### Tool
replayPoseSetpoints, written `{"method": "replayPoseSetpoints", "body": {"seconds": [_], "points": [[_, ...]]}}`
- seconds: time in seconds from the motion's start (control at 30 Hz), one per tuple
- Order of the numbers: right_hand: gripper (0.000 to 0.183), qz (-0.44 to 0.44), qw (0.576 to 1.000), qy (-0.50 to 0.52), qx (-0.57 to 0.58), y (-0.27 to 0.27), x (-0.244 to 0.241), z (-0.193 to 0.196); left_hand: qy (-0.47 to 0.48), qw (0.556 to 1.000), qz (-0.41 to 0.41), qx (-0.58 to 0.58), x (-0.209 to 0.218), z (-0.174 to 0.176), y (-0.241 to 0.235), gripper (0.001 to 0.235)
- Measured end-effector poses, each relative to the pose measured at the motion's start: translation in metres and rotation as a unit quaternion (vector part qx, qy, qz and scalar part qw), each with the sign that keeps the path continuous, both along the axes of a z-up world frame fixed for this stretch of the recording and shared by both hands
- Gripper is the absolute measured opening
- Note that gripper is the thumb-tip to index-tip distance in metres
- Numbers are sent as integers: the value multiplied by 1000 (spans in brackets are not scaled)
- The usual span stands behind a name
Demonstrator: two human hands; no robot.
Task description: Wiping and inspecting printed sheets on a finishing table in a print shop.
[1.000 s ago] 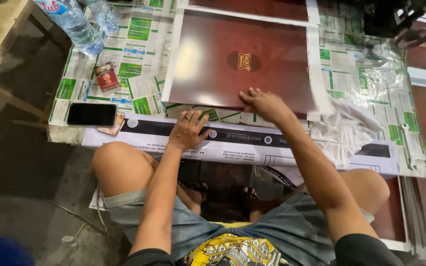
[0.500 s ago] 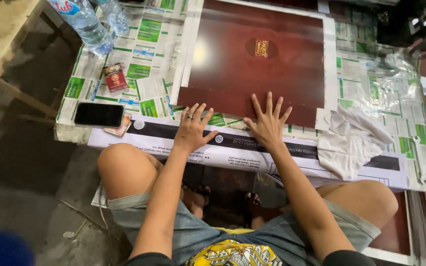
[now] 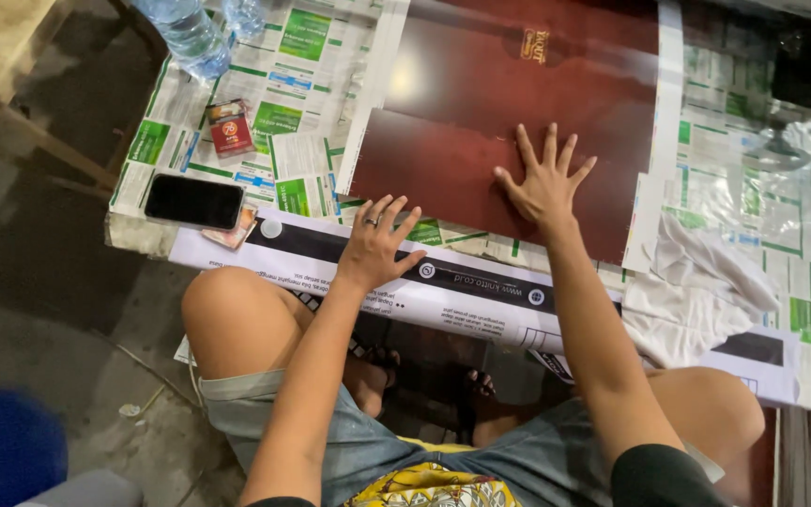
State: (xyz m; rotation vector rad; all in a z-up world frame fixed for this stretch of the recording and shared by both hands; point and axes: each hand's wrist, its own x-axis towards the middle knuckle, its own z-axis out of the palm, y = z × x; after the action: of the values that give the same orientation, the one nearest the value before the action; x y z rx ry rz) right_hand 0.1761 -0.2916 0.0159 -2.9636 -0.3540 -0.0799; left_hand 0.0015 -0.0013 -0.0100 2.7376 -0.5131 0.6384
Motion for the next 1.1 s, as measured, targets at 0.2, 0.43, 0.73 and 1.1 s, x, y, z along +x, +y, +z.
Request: {"method": "replayPoseSetpoints", "body": {"seconds": [0.2, 0.43, 0.73, 1.1], "points": [[89, 2, 1000, 16, -2, 0, 35, 4, -5, 1000, 7, -10, -2, 5, 0, 67], [90, -3, 999, 46, 7, 4, 70, 12, -7, 1000, 9, -9, -1, 8, 0, 66], [95, -5, 997, 49, 54, 17, 36, 24, -1, 1000, 13, 10, 1, 2, 1, 67], [106, 170, 985, 20, -32, -1, -75, -3, -39, 999, -14, 9, -3, 8, 0, 64]]}}
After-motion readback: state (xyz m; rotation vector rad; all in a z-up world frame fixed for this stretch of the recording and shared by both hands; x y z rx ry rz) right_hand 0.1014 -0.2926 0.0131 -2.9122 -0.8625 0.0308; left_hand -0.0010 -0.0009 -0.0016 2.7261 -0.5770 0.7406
